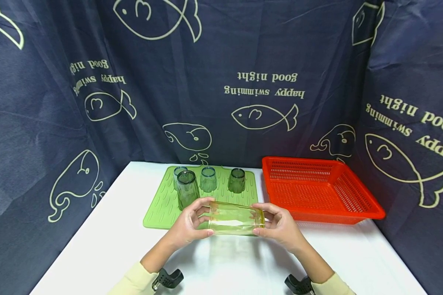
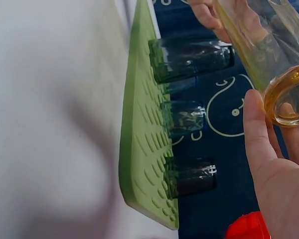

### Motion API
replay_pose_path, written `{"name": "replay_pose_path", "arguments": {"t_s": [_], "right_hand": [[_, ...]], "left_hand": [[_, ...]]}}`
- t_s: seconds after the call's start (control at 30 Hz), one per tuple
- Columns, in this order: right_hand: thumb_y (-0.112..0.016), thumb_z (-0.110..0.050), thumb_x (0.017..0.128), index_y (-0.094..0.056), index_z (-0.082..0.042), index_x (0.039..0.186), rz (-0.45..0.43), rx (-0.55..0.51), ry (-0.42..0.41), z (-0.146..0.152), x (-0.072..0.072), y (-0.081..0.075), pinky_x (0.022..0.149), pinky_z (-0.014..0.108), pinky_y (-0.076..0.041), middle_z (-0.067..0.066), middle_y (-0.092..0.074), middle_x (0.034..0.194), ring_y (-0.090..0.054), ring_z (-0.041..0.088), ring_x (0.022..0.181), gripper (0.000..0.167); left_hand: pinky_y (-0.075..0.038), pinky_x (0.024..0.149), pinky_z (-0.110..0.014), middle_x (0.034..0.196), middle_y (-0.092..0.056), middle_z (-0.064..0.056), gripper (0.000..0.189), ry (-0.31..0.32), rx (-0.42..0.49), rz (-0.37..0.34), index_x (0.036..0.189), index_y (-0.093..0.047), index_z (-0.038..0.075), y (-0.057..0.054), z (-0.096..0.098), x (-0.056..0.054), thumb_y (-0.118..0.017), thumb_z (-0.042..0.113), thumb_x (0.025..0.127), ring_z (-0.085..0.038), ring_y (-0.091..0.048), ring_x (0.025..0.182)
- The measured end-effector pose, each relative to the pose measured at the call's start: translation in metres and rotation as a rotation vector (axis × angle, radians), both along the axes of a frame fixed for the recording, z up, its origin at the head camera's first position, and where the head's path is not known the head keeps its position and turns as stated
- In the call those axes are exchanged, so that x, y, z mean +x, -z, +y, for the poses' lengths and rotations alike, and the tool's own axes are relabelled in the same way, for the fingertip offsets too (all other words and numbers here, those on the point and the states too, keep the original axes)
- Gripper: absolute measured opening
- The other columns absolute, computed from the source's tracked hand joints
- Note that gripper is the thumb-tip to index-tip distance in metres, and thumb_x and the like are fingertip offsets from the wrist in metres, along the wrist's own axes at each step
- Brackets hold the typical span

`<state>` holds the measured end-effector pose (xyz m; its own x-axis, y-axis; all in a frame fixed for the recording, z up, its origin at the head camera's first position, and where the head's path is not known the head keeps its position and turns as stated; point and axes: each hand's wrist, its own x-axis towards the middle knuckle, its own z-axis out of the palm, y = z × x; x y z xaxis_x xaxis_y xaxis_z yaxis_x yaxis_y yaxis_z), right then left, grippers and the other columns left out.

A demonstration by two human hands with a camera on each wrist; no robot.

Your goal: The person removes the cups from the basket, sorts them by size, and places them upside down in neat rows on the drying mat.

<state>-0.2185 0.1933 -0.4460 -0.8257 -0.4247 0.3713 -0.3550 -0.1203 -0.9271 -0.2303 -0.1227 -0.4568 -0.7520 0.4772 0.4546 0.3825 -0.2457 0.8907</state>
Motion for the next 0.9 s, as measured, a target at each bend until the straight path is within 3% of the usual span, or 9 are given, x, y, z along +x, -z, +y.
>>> {"name": "replay_pose_path", "arguments": {"t_s": [0.1, 0.23, 0.33, 0.43, 0.53, 0.63, 0.77, 0.9], "right_hand": [[-0.081, 0.010, 0.078, -0.054, 0.016, 0.135, 0.013, 0.015, 0.025, -0.001, -0.001, 0.000, 0.084, 0.033, -0.064, 0.001, -0.069, 0.126, -0.073, 0.015, 0.103, 0.063], [-0.083, 0.007, 0.078, -0.056, 0.014, 0.134, 0.028, 0.041, 0.072, -0.002, -0.004, -0.002, 0.079, 0.033, -0.065, 0.010, -0.070, 0.126, -0.072, 0.015, 0.104, 0.062], [-0.084, 0.006, 0.077, -0.059, 0.011, 0.132, 0.047, 0.069, 0.118, -0.003, -0.006, -0.004, 0.076, 0.031, -0.065, 0.012, -0.071, 0.125, -0.072, 0.013, 0.102, 0.061], [-0.085, 0.005, 0.077, -0.062, 0.007, 0.132, 0.052, 0.092, 0.165, -0.002, -0.009, -0.007, 0.075, 0.029, -0.065, 0.003, -0.073, 0.123, -0.075, 0.012, 0.099, 0.059], [-0.085, 0.005, 0.077, -0.063, 0.004, 0.132, 0.041, 0.102, 0.205, -0.002, -0.011, -0.009, 0.074, 0.028, -0.065, -0.008, -0.073, 0.121, -0.076, 0.012, 0.097, 0.059], [-0.085, 0.004, 0.077, -0.064, 0.002, 0.132, 0.027, 0.101, 0.235, -0.002, -0.014, -0.011, 0.075, 0.030, -0.065, -0.009, -0.072, 0.121, -0.077, 0.013, 0.096, 0.059], [-0.086, 0.003, 0.076, -0.065, 0.000, 0.132, 0.019, 0.108, 0.265, -0.003, -0.018, -0.015, 0.076, 0.031, -0.065, 0.002, -0.073, 0.120, -0.078, 0.015, 0.092, 0.060], [-0.089, 0.000, 0.075, -0.066, -0.003, 0.130, 0.043, 0.148, 0.307, -0.003, -0.022, -0.019, 0.078, 0.027, -0.064, 0.015, -0.072, 0.119, -0.077, 0.016, 0.090, 0.060]], "left_hand": [[-0.055, 0.102, -0.025, 0.139, -0.053, -0.002, 0.084, 0.002, -0.006, -0.005, 0.149, -0.036, -0.011, 0.000, -0.001, -0.001, -0.080, -0.006, 0.078, -0.012, -0.056, 0.119], [-0.055, 0.101, -0.024, 0.141, -0.052, -0.002, 0.083, -0.006, -0.024, 0.003, 0.151, -0.034, -0.011, 0.002, -0.006, -0.005, -0.079, -0.003, 0.082, -0.013, -0.056, 0.122], [-0.056, 0.102, -0.028, 0.142, -0.050, -0.009, 0.082, -0.013, -0.048, 0.019, 0.152, -0.031, -0.012, 0.005, -0.013, -0.008, -0.078, -0.004, 0.085, -0.018, -0.057, 0.123], [-0.056, 0.103, -0.034, 0.143, -0.047, -0.019, 0.082, -0.034, -0.100, 0.038, 0.153, -0.030, -0.011, 0.008, -0.020, -0.011, -0.076, -0.004, 0.086, -0.024, -0.058, 0.123], [-0.057, 0.102, -0.038, 0.144, -0.046, -0.025, 0.079, -0.074, -0.179, 0.066, 0.153, -0.032, -0.008, 0.012, -0.029, -0.013, -0.075, -0.004, 0.087, -0.025, -0.058, 0.123], [-0.057, 0.102, -0.038, 0.143, -0.046, -0.026, 0.076, -0.122, -0.258, 0.078, 0.153, -0.037, -0.002, 0.015, -0.038, -0.014, -0.077, -0.002, 0.088, -0.021, -0.058, 0.121], [-0.057, 0.101, -0.040, 0.140, -0.049, -0.029, 0.071, -0.199, -0.364, 0.095, 0.149, -0.044, 0.001, 0.017, -0.052, -0.015, -0.079, 0.005, 0.088, -0.025, -0.060, 0.119], [-0.058, 0.099, -0.044, 0.135, -0.055, -0.029, 0.063, -0.280, -0.483, 0.117, 0.144, -0.050, -0.003, 0.017, -0.070, -0.018, -0.079, 0.012, 0.090, -0.040, -0.061, 0.117]]}}
